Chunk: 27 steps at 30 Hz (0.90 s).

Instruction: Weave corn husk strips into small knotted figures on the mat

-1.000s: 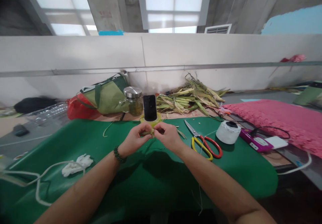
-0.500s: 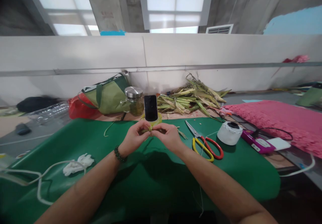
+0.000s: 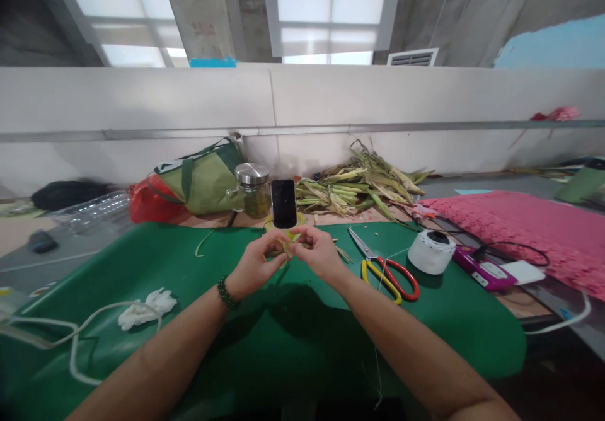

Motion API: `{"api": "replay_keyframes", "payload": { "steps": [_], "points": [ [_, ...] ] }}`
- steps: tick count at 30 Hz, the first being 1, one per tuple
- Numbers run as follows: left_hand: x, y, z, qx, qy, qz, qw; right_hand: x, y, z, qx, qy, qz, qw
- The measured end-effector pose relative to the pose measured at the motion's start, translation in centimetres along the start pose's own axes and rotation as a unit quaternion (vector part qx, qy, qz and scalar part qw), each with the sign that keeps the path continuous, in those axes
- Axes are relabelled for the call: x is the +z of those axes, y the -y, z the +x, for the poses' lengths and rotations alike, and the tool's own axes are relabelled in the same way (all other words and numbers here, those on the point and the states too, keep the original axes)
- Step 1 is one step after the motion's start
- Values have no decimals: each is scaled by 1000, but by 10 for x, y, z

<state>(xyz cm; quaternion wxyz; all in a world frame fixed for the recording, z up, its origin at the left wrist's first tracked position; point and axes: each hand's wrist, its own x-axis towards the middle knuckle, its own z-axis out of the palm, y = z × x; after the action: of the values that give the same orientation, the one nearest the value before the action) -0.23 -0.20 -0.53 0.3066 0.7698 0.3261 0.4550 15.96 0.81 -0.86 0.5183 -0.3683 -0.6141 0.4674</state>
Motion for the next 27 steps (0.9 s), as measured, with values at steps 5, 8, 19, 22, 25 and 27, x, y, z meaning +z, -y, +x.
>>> {"api": "replay_keyframes", "payload": {
  "steps": [5,8,19,22,25,27],
  "points": [
    [-1,-2,-1,14,-23,64,998,-2,0,1,-31,29,-65,997],
    [0,-5,0,9,-32,36,999,-2,-2,1,-50,9,-84,995],
    [2,-7,1,-31,-28,-57,998,2,1,-3,-96,-21,-142,985],
    [2,-6,2,-27,-35,-45,998,3,2,-5,-105,-27,-167,980],
    [2,-5,2,-26,-42,-39,998,3,2,-6,-113,-25,-175,978],
    [2,-5,2,-25,-47,-27,998,3,2,-7,-116,-20,-169,979]
  ]
}}
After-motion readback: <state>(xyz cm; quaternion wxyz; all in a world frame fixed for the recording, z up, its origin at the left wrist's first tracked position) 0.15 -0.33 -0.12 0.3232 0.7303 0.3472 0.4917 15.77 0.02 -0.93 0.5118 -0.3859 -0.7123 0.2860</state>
